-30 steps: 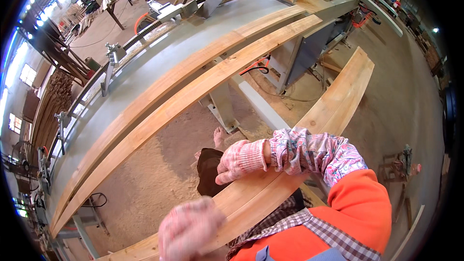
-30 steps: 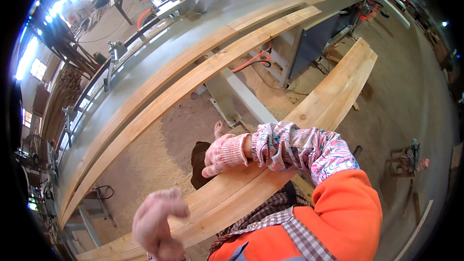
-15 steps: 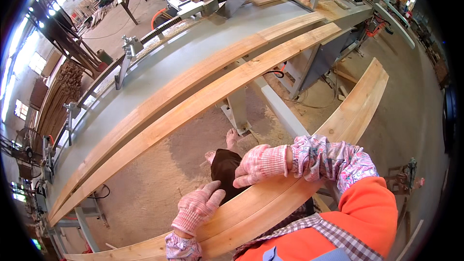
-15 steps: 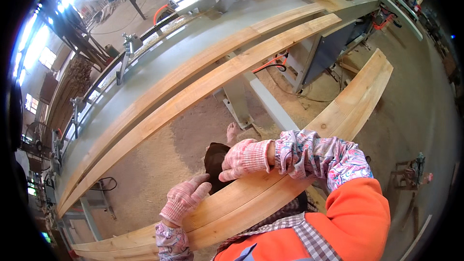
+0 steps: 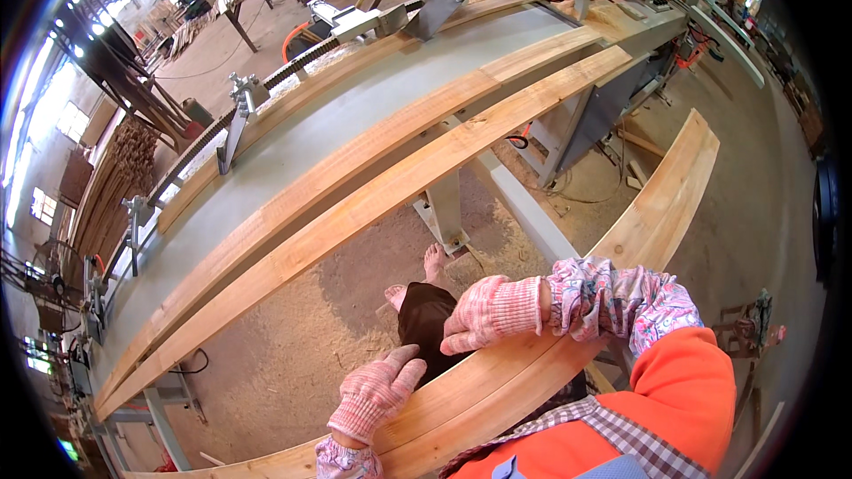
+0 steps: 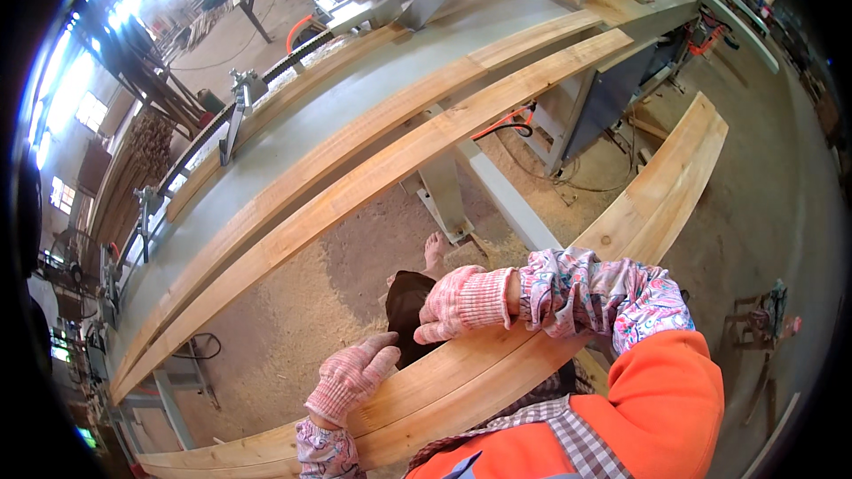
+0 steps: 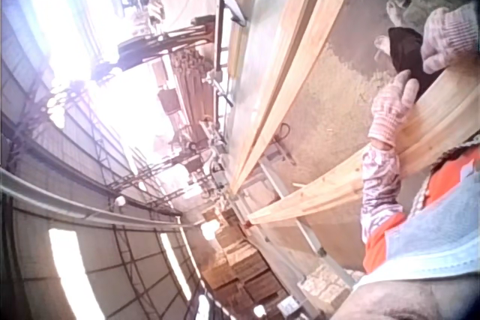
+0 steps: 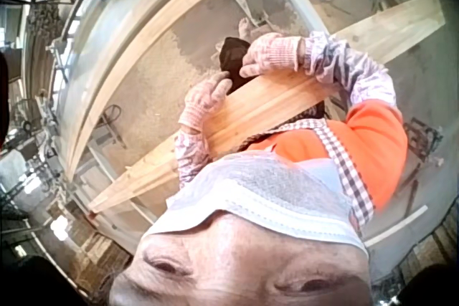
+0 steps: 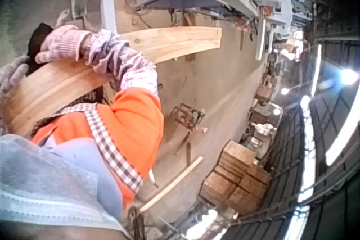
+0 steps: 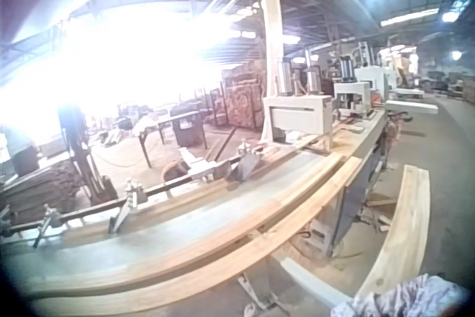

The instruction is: The person stacks long, thin wooden planks onto a metal conveyor or machine platform in a workshop. They pick up planks one by one and place them in a neat pile, adjusting their alignment as they work.

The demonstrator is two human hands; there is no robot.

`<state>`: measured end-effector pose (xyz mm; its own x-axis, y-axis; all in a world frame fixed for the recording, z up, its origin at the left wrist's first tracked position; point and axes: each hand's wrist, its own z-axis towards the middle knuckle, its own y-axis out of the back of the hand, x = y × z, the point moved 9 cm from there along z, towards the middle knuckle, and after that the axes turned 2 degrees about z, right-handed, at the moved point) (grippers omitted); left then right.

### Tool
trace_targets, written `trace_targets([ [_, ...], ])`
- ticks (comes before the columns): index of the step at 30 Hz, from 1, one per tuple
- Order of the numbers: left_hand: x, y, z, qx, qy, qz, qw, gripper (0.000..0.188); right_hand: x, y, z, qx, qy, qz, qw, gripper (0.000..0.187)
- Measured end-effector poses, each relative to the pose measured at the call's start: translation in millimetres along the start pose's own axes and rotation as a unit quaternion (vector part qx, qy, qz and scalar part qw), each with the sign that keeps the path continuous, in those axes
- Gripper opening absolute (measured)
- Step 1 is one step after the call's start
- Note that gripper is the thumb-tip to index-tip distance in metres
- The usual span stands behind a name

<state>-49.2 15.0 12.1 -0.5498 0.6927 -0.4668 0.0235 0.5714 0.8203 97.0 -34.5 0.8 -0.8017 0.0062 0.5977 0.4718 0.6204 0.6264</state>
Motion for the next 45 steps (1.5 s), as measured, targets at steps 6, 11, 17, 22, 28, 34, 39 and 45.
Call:
trace_targets([
  [6,-8,3,-3,-0.032,-0.061,0.049,0.996,0.034,-1,0,-1,-0.016,0.008,0.000,1.000,0.051],
  [11,-18,5,-10,-0.075,-0.167,0.089,0.979,0.033,-1,-1,0,-0.026,0.018,-0.002,1.000,0.051],
  [17,-6,1,-4,0.034,-0.020,0.026,0.999,0.032,-4,-4,3,-0.021,0.017,0.017,0.999,0.055],
  [22,-10,4,-5,0.022,-0.033,0.037,0.999,0.034,-5,-6,3,-0.010,0.005,0.012,1.000,0.056],
  [28,4,-2,0,0.069,0.068,-0.022,0.995,0.044,-5,-4,2,-0.010,0.006,0.016,1.000,0.056],
  [34,4,-2,0,0.064,0.061,-0.023,0.996,0.048,-5,-3,2,0.002,-0.007,0.011,1.000,0.056],
  [39,4,-2,1,0.072,0.066,-0.017,0.995,0.048,-5,-2,1,-0.009,-0.002,0.017,1.000,0.056],
  [45,2,-2,0,0.063,0.044,-0.017,0.997,0.046,0,2,-3,-0.010,0.007,0.017,1.000,0.056],
])
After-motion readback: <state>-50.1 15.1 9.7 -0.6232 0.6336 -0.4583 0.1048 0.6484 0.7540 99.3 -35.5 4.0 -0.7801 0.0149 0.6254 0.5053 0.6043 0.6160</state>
